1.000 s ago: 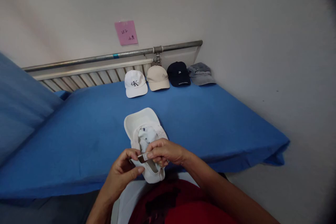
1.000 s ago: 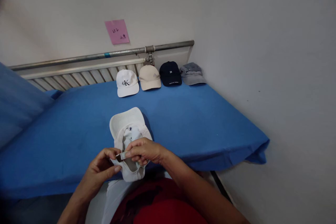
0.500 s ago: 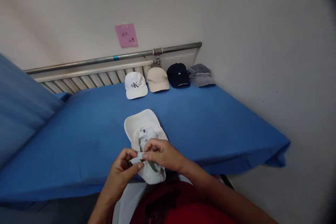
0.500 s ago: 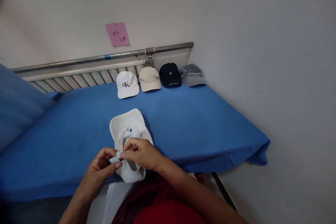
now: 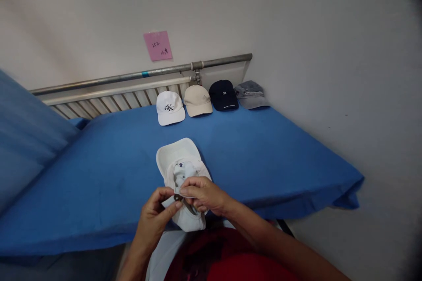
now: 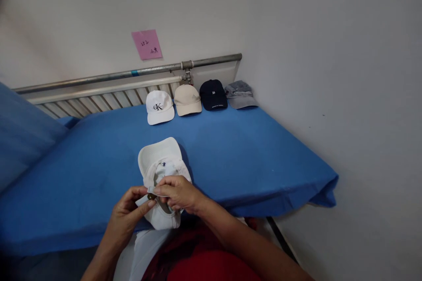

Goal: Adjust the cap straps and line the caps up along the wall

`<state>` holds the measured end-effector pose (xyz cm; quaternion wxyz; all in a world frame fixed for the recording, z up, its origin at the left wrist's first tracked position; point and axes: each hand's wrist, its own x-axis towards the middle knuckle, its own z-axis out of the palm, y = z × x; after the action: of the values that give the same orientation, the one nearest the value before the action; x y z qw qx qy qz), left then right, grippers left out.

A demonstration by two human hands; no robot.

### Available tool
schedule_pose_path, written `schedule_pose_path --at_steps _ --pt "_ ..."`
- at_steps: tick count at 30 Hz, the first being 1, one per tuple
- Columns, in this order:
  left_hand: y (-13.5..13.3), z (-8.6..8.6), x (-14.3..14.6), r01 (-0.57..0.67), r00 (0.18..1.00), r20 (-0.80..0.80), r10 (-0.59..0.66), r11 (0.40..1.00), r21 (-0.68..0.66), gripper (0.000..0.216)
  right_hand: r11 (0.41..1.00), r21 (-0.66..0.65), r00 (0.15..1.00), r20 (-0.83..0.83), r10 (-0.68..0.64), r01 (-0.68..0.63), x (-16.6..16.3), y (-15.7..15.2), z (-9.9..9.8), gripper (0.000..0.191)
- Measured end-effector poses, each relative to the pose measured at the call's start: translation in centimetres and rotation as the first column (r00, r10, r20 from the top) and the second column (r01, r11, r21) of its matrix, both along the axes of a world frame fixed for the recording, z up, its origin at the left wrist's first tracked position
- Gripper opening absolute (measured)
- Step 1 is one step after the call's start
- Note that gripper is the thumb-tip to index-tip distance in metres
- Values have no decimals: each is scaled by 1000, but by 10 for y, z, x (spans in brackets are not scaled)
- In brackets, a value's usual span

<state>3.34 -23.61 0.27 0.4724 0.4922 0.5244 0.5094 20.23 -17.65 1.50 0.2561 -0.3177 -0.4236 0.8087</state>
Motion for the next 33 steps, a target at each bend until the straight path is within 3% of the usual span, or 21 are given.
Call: schedule_pose_path --at_steps 6,13,16,20,24,28,33 --pt "-1 -10 1 -61 964 -247 102 984 167 23 998 -4 998 -15 -61 61 -3 -3 -1 15" --pt "-4 -10 7 -65 920 -347 182 944 322 20 994 -19 994 -21 -110 110 -6 -7 3 15" --pt "-4 -11 6 -78 923 -334 191 943 325 19 990 -18 990 -12 -140 140 -7 -8 3 14" --pt "-3 -15 3 -216 958 -143 248 954 209 24 988 -21 988 -35 -153 153 -5 -6 1 14" --pt "0 -16 3 -358 903 256 346 934 1 30 995 -30 995 -38 -93 92 -2 -5 0 14" --pt "3 -11 4 -324 795 494 352 935 -145 37 999 -8 999 10 53 -53 -8 -4 3 11" --pt "1 -9 -1 -265 751 589 298 953 -145 39 997 -25 998 -2 69 -69 -17 -3 8 13"
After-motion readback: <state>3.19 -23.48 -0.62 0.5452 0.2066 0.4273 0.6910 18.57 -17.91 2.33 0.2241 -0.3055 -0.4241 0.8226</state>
